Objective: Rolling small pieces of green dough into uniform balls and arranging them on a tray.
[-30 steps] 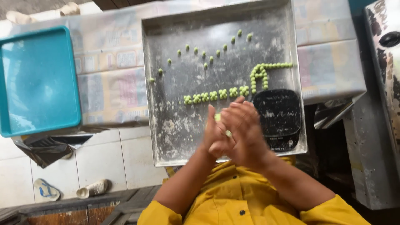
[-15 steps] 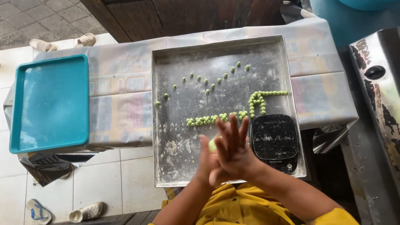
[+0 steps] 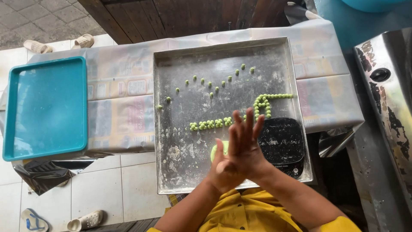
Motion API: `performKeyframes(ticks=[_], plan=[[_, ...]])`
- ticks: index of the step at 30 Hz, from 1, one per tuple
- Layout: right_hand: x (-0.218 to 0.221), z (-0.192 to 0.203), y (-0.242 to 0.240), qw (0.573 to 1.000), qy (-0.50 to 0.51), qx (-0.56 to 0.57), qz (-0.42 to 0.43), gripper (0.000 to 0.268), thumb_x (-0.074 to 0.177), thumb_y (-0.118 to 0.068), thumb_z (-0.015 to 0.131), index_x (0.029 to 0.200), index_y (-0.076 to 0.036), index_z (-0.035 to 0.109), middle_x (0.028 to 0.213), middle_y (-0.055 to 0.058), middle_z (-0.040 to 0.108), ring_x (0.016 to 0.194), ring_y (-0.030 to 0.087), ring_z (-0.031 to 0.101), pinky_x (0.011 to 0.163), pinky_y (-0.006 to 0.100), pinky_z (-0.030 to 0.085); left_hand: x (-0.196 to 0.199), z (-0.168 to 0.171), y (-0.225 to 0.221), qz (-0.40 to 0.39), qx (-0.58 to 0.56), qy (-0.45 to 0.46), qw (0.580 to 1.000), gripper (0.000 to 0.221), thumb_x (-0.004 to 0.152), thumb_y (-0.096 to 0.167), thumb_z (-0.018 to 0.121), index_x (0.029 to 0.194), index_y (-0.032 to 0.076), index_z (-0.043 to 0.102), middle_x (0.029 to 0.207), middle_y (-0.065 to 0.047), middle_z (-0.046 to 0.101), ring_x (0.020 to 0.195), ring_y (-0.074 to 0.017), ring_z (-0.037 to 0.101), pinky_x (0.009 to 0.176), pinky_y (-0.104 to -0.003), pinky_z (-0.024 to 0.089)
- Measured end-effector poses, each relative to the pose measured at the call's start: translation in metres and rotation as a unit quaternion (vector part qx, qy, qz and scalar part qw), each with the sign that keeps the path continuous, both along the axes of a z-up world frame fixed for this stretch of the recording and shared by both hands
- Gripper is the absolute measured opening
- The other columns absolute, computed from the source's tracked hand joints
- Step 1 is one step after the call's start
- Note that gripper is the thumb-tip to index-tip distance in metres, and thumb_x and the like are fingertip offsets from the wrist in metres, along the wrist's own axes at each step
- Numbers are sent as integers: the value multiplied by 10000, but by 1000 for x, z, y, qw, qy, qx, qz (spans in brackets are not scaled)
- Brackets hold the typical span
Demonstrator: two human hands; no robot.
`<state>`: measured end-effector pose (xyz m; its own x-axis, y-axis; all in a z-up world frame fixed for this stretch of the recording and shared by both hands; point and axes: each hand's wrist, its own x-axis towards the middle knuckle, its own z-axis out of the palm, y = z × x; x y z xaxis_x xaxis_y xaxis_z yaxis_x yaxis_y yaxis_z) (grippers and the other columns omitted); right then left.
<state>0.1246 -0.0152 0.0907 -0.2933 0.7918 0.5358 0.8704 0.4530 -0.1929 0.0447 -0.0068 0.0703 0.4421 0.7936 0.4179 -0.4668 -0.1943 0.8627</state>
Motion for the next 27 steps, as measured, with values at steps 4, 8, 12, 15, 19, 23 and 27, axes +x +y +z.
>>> performKeyframes(ticks=[4,8,12,15,19,23,27], plan=[[-17,-38,-15,989,-97,-7,-109,1148,879,-878,185,1572,30,67,1657,325,-15,1487,565,-129,1026,803,50,-23,14,26,-291,-474,-304,773,932,967,794,249,1645,155,225,1682,-125,253,1565,-302,217,1301,-481,113],[4,-26,13,999,35,10,-22,1016,925,-824,85,1646,-115,-21,1670,324,151,1524,592,-28,1123,787,-136,-25,2,19,-315,-506,-348,724,933,994,808,264,1660,155,238,1648,-146,335,1545,-340,272,1286,-510,181],[-3,-33,-5,987,131,-46,85,1131,806,-916,248,1653,-194,48,1696,255,139,1553,523,-73,1159,697,-228,-13,-21,22,-339,-518,-407,672,933,1022,823,279,1675,156,250,1613,-165,418,1525,-378,327,1271,-538,249],[9,-24,5,915,377,-95,111,1099,819,-909,167,1657,-215,14,1707,217,173,1577,408,28,1232,579,-130,-8,-42,22,-345,-519,-436,649,934,1036,830,287,1682,157,257,1596,-174,459,1515,-397,355,1263,-552,283],[16,-16,7,724,671,-132,92,1058,845,-899,45,1666,-235,-30,1712,172,243,1605,245,192,1335,406,14,0,-63,19,-356,-546,-415,635,1040,918,917,312,1687,230,179,1676,-177,273,1512,-406,326,1252,-564,243],[-3,-18,4,891,440,-100,45,1056,844,-909,80,1663,-244,22,1701,202,225,1581,373,136,1264,554,-49,0,-43,13,-277,-600,-329,674,1002,966,866,330,1625,111,354,1671,-172,311,1575,-453,135,1256,-558,168],[-9,-34,7,996,70,-49,-10,1048,832,-919,136,1655,-271,90,1702,224,170,1556,548,29,1169,762,-148,-11,-21,17,-295,-587,-310,688,1024,954,882,291,1615,104,364,1627,-176,372,1525,-441,243,1264,-548,176]])
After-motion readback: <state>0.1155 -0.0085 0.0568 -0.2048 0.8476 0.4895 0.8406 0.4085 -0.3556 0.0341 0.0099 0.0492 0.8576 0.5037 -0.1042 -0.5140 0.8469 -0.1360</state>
